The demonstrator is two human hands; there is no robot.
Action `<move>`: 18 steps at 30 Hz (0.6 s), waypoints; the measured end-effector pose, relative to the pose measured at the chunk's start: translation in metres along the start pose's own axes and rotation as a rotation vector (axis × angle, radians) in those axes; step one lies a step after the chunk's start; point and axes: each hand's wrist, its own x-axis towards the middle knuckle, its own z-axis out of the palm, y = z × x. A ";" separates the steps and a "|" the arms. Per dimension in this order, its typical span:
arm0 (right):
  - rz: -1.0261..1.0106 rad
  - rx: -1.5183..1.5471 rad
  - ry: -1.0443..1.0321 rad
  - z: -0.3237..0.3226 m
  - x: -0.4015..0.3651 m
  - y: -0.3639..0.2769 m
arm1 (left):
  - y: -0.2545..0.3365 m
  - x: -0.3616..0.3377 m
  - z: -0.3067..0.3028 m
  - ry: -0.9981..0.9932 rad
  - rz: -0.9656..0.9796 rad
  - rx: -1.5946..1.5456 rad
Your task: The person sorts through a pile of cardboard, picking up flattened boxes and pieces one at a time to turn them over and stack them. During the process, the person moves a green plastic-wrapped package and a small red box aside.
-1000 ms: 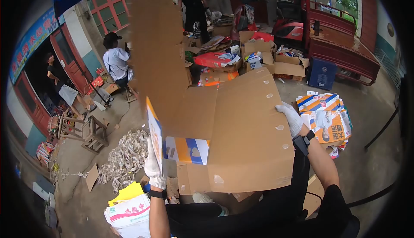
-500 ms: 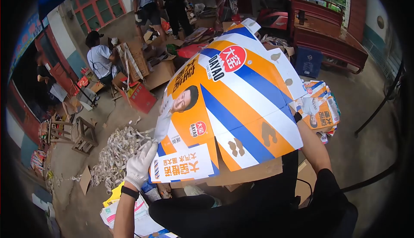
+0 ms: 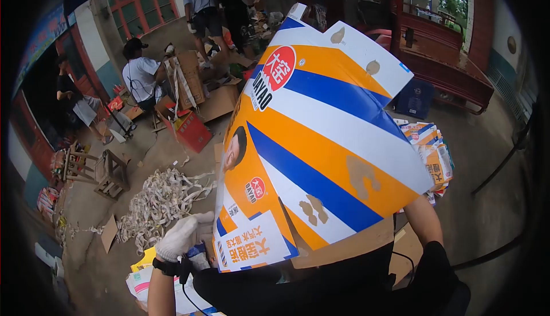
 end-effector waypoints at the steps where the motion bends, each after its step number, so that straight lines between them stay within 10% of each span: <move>1: 0.007 0.009 0.005 0.001 0.002 0.004 | -0.005 0.010 0.000 0.142 -0.011 -0.032; 2: 0.007 0.012 0.001 0.000 0.007 0.010 | -0.012 0.028 0.006 0.453 -0.024 0.331; 7: 0.016 0.002 0.022 -0.016 0.030 0.029 | -0.029 0.076 0.012 0.288 0.070 -0.181; 15: 0.004 0.017 0.031 -0.031 0.001 0.015 | -0.073 0.101 -0.011 0.457 -0.111 0.502; 18: 0.000 0.021 0.040 -0.044 -0.010 0.011 | -0.070 0.094 0.002 0.288 0.061 -0.085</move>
